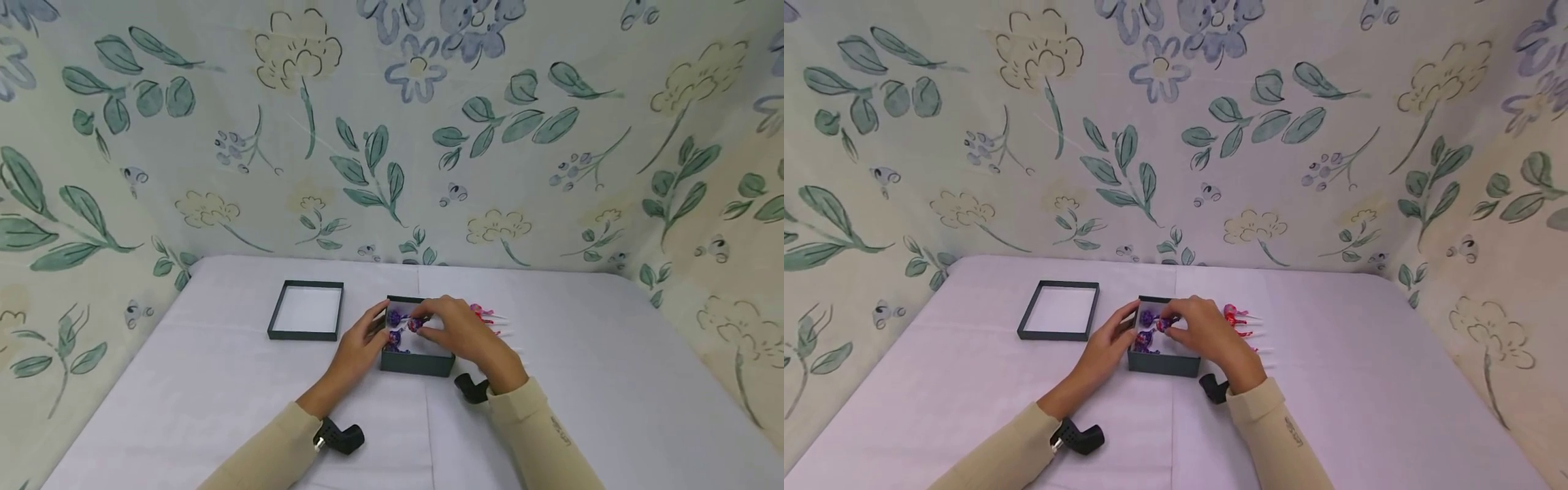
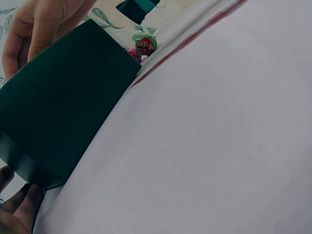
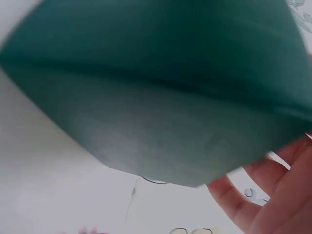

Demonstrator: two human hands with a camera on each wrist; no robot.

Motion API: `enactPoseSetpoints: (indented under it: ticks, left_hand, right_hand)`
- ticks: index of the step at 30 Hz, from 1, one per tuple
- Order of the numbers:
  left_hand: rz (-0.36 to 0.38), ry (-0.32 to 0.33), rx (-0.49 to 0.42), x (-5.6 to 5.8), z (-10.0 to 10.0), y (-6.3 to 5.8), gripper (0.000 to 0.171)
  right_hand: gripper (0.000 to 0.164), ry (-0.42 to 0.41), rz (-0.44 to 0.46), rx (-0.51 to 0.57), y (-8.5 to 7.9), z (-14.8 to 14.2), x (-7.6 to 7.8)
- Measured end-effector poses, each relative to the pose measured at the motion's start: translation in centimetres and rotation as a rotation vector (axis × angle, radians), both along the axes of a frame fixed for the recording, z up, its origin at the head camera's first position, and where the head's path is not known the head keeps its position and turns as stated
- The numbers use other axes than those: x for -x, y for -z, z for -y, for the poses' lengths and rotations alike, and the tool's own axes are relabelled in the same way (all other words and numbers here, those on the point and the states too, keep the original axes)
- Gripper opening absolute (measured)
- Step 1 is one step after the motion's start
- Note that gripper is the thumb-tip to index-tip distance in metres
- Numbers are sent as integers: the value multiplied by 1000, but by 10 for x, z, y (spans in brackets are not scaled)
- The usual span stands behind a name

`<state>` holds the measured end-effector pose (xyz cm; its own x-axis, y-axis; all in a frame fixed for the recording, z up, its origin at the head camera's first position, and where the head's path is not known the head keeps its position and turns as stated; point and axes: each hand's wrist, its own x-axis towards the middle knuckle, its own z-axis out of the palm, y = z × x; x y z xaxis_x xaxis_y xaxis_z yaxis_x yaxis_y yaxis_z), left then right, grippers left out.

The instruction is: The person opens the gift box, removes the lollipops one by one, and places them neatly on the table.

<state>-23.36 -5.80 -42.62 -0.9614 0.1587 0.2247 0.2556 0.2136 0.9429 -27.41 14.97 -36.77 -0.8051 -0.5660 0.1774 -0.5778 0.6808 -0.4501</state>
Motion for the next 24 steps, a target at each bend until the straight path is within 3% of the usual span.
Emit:
enactPoseSetpoints:
  ticks: [5, 12, 24]
  left_hand:
    - [5, 11, 4, -7, 0, -10, 51]
    - [-13, 26, -14, -7, 1, -8, 51]
    - [-31, 36, -39, -9, 1, -6, 53]
  right_hand:
    - [26, 12, -64, 25, -12, -6, -6]
    - [26, 64, -143, 44, -23, -18, -9]
    - [28, 252, -125, 49, -32, -46, -10]
